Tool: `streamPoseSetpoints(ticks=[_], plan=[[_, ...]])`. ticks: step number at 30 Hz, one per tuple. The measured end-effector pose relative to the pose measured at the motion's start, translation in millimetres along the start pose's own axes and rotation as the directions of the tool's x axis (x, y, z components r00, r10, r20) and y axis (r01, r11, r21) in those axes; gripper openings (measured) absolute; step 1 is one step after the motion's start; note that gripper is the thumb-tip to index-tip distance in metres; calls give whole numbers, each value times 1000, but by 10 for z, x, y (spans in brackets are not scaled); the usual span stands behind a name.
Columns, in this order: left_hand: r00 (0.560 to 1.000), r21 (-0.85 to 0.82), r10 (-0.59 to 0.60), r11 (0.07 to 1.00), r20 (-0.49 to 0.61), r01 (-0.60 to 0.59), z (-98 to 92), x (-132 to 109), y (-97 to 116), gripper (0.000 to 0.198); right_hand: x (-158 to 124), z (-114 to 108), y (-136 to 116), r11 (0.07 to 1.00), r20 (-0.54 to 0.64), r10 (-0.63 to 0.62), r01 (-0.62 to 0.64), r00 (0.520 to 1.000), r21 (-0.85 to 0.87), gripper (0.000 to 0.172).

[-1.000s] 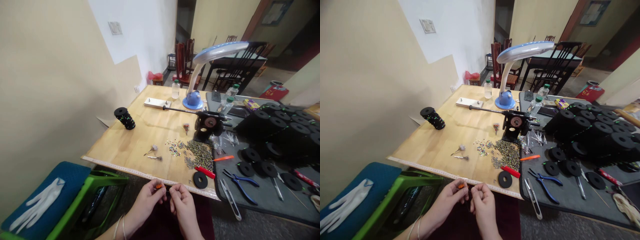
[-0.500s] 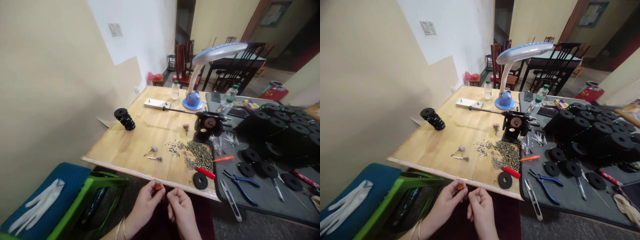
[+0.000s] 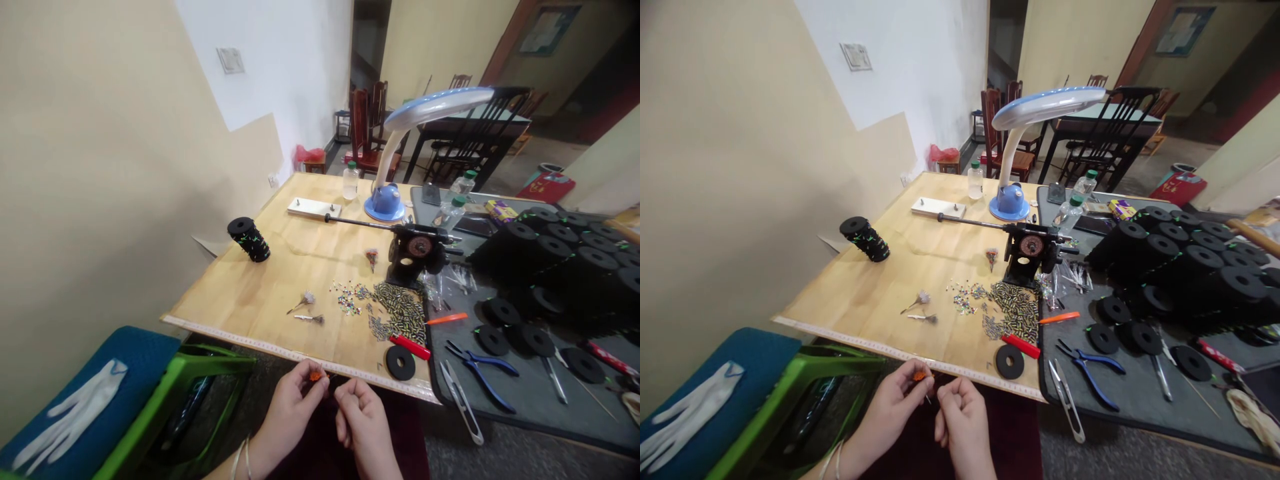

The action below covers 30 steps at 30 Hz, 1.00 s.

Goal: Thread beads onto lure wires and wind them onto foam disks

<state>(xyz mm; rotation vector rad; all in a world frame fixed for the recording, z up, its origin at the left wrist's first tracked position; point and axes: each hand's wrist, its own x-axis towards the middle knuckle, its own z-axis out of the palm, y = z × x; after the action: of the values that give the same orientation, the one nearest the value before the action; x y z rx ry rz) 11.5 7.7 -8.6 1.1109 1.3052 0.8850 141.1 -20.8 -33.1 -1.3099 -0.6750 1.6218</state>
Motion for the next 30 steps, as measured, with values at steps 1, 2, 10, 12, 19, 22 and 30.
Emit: streamPoseSetpoints(ticks=[1, 2, 10, 12, 19, 22, 30], plan=[[1000, 3, 1, 1000, 1, -1, 1, 0, -1, 21, -1, -1, -1, 1000, 0, -5, 5, 1000, 1, 51], [1000, 5, 2, 1000, 1, -2, 2, -1, -1, 21, -1, -2, -3, 1000, 1, -10, 10, 1000, 1, 51], [999, 23, 39, 999, -6, -38, -1, -9, -21, 20, 6, -7, -7, 1000, 6, -7, 7, 1000, -13, 50], [997, 61, 76, 995, -4, -76, -6, -13, -25, 17, 7, -5, -13, 1000, 6, 0, 0, 1000, -13, 50], [985, 205, 167, 964, 34, -170, -19, -50, -30, 14, 17, -3, -41, 1000, 6, -15, 15, 1000, -6, 51], [983, 224, 180, 957, 47, -186, -20, -59, -46, 14, 26, -6, -57, 999, 14, -34, 35, 999, -9, 50], [979, 221, 171, 956, 109, -191, -1, -57, -16, 16, 48, -24, -71, 999, 39, -44, 43, 998, 27, 48]])
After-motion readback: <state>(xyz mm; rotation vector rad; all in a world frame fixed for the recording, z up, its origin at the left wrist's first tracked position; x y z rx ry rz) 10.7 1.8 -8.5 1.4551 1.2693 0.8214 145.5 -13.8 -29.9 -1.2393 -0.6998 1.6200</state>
